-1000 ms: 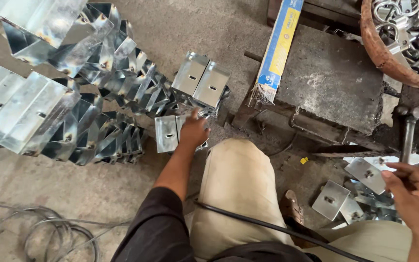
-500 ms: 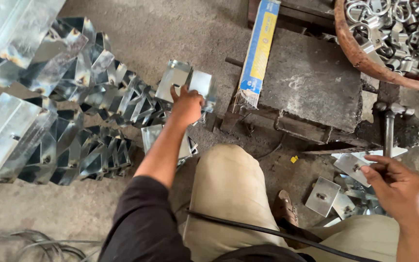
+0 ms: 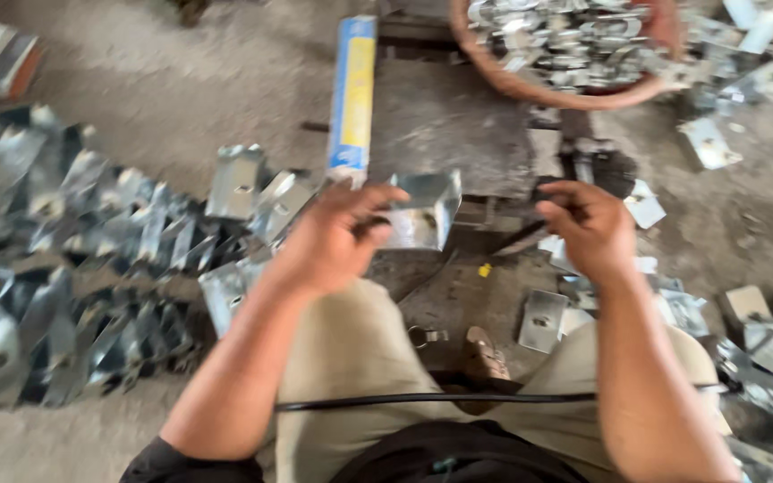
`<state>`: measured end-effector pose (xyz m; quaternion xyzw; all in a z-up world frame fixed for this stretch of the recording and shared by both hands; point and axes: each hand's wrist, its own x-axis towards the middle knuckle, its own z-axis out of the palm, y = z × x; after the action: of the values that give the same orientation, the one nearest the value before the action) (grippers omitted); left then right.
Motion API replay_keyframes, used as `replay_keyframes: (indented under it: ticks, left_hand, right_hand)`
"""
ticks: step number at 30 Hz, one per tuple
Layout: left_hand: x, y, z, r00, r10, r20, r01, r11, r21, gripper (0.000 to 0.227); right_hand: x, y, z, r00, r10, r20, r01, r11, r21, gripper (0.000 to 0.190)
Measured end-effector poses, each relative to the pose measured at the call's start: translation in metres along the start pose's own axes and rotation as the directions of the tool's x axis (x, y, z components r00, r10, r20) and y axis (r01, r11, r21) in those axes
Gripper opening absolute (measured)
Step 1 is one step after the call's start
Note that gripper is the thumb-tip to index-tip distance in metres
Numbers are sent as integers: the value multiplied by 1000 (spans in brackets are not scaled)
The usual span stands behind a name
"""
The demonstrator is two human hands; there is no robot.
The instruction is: The person sits on the floor and repeatedly picks up small metal plates and metal rings, places them on a work surface, and welds them together using a handheld welding torch. Finished assemblies are set aside on the floor.
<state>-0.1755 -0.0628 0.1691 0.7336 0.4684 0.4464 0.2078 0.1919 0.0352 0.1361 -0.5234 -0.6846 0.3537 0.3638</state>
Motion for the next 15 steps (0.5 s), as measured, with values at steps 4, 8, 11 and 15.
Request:
replay_keyframes:
  ticks: [4,8,11,15]
  left_hand:
    - [11,9,104,985,-4,170,-74,890,451,31]
    - [3,-14,155,956,-34,290,-138,823,551,29]
    - [2,-17,154,935,-94,342,-120,825,553,22]
    - [30,-3,140,948,26,317,-204,813,545,30]
  right_hand:
    - [-11,18,6,1000,-16,-22,19,990,141,22]
    - [-17,46,-1,1000,0,-26,7,966,259,20]
    - [-16,61,4,979,197,-61,-176,952,249,21]
    - [-10,63,33,973,227,49,-232,952,199,28]
